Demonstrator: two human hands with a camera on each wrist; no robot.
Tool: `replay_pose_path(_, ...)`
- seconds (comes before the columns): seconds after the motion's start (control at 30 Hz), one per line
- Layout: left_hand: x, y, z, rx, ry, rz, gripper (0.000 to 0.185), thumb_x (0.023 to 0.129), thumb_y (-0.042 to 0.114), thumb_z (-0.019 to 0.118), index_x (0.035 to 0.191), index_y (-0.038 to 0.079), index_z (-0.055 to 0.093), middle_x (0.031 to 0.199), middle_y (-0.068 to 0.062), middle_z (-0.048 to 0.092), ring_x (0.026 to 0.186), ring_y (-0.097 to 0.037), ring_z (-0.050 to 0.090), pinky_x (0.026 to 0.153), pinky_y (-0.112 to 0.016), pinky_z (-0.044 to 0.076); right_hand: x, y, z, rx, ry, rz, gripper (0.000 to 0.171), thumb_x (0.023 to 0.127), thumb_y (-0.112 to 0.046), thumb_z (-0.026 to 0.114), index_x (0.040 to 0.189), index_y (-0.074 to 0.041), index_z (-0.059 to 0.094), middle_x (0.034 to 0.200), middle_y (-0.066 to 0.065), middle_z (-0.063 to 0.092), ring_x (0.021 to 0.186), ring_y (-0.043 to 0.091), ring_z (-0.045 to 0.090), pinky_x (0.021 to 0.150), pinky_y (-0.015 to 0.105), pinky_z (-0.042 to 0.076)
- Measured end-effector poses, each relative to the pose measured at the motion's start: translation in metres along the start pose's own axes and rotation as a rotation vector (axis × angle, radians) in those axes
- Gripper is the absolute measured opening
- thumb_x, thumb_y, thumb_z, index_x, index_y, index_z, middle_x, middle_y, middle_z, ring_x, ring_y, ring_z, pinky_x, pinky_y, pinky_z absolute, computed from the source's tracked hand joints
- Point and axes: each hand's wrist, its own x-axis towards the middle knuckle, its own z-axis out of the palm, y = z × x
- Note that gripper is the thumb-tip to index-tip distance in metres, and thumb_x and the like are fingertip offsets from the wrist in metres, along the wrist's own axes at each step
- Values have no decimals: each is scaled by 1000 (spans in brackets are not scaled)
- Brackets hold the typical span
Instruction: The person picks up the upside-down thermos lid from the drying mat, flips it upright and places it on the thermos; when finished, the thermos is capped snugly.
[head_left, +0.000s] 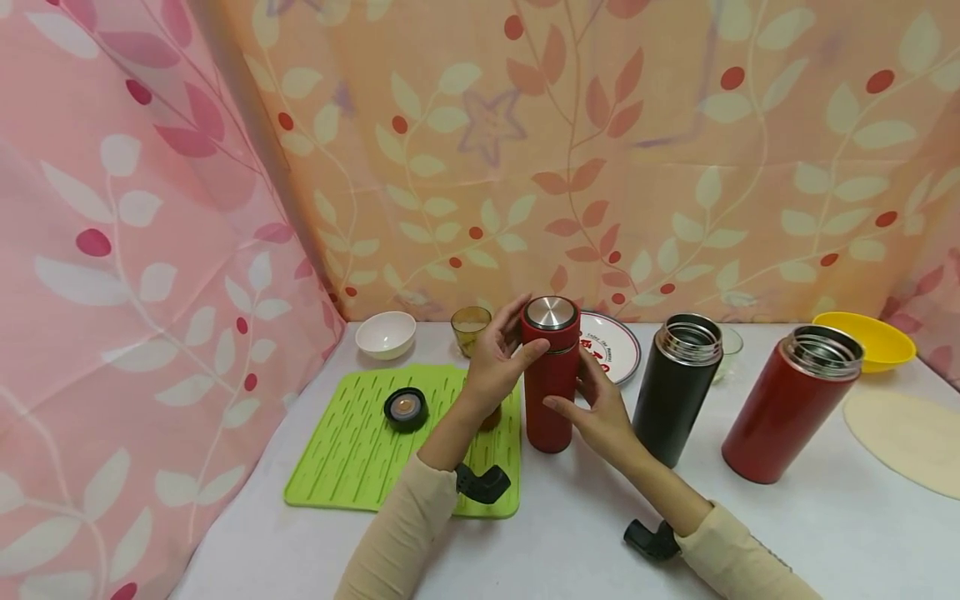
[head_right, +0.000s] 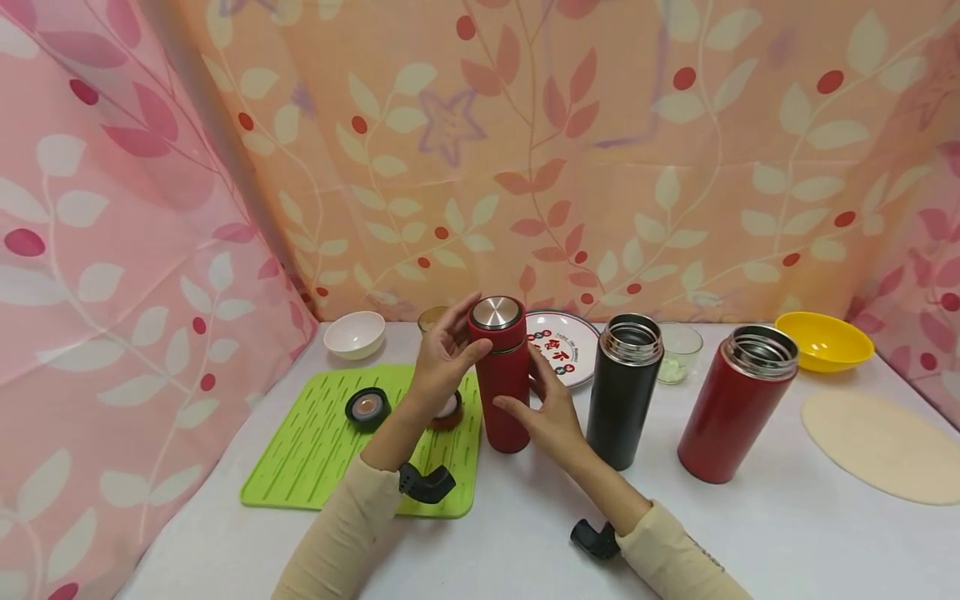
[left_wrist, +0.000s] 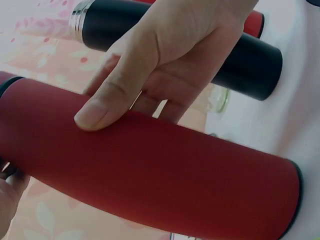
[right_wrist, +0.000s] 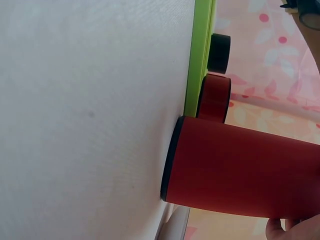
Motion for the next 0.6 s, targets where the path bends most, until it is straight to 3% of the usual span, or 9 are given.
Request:
replay_pose_path(0.1, 1, -10, -1, -14, -7, 5, 61, 86, 3, 61, 139, -2, 31, 139, -18, 41, 128, -27, 43, 105, -34, 37, 0, 0, 0, 2, -3, 5, 76, 81, -21, 71, 144, -22, 27, 139, 6, 44, 126, 26, 46, 103, 41, 38)
replay_pose_path(0.23, 2, -18, 4, 58, 43, 35, 74, 79, 19, 72, 137, -1, 32, 133, -15, 42, 121, -23, 46, 102, -30, 41, -1, 1, 0, 1, 1, 19, 76, 80, -21, 71, 143, -23, 28, 139, 5, 44, 126, 27, 46, 103, 42, 38)
replay_pose_path(0.37, 2, -20, 7, 74, 84, 37, 73, 76, 19, 76, 133, 1, 34, 128, -13, 46, 114, -21, 49, 99, -29, 43, -1, 2, 1, -3, -2, 26, 77, 80, -22, 71, 143, -24, 28, 139, 5, 44, 126, 26, 46, 103, 41, 38)
replay_pose_path(0.47, 1, -21, 3, 37, 47, 34, 65, 81, 12, 70, 134, 2, 35, 130, -14, 47, 117, -21, 49, 102, -28, 41, -1, 1, 1, -5, 2, 12, 77, 80, -21, 71, 144, -23, 28, 139, 6, 45, 126, 27, 46, 102, 41, 38)
replay_pose_path(0.6, 0, -21, -6, -26, -54, 27, 60, 88, 9, 60, 139, 0, 31, 136, -17, 44, 127, -24, 44, 105, -30, 37, 0, 1, 0, -6, 1, -1, 78, 80, -21, 71, 144, -22, 27, 139, 6, 44, 126, 27, 46, 103, 41, 38)
